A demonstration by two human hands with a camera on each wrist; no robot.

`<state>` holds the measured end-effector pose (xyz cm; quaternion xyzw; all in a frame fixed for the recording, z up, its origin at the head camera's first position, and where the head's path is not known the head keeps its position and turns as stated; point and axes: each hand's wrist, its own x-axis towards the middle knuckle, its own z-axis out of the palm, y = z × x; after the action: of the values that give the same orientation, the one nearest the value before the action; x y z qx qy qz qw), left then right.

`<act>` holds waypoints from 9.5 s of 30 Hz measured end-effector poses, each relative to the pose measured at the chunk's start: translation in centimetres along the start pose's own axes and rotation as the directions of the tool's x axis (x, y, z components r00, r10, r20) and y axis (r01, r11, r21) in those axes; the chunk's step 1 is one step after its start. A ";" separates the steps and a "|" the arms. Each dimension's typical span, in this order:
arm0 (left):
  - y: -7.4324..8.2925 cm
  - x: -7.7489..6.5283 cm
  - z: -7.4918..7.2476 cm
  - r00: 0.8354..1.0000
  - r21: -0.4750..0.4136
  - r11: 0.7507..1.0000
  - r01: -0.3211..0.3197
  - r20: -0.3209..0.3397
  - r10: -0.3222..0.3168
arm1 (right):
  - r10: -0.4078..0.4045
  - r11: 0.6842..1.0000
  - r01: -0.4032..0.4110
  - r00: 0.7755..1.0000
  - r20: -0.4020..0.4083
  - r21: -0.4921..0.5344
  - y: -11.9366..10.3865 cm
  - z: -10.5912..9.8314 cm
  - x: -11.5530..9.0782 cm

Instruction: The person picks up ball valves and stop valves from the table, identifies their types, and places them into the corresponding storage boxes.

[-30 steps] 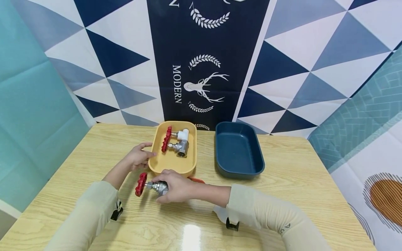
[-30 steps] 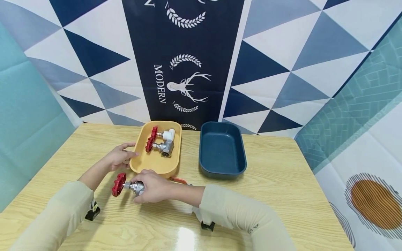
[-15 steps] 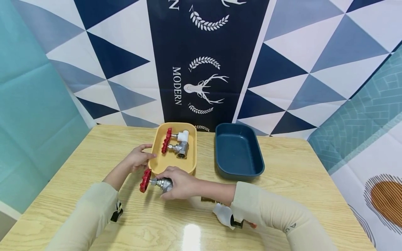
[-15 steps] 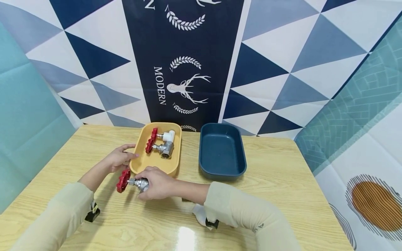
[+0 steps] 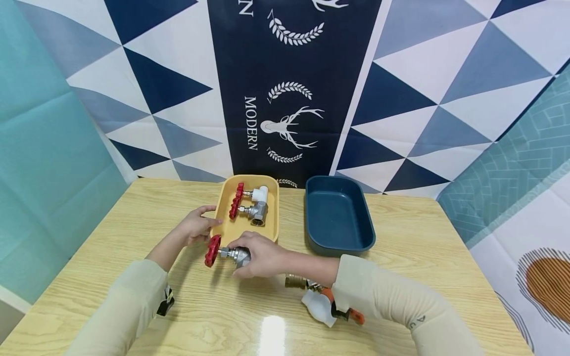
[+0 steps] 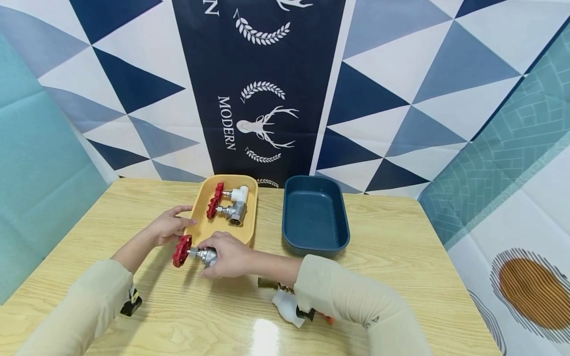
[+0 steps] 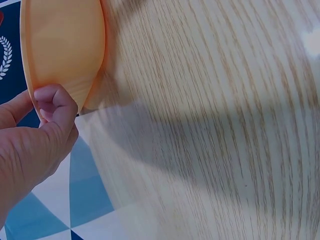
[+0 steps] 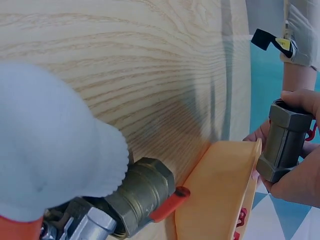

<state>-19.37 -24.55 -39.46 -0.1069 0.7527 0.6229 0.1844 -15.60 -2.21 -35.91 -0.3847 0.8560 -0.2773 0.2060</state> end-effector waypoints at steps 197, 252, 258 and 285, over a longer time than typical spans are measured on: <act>-0.4 0.2 -0.1 1.000 -0.067 0.998 0.008 -0.008 -0.008 | 0.012 0.986 -0.022 0.998 -0.059 -0.168 5.3 -1.3 6.0; -0.5 0.1 0.2 1.000 -0.082 0.997 0.007 -0.012 -0.008 | 0.030 0.966 -0.034 0.999 -0.020 -0.257 5.3 -0.8 6.8; -0.4 0.0 0.2 1.000 -0.084 0.996 0.006 -0.011 -0.007 | 0.027 0.963 -0.029 1.000 -0.011 -0.270 5.4 -0.8 7.1; -0.4 0.1 0.1 1.000 -0.056 0.998 0.012 -0.013 -0.012 | -0.012 0.959 0.014 1.000 0.008 -0.284 5.6 -0.4 7.4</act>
<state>-19.28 -24.48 -39.89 -0.1207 0.7357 0.6417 0.1800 -23.46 -4.75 -40.15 -0.4169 0.8836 -0.1519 0.1496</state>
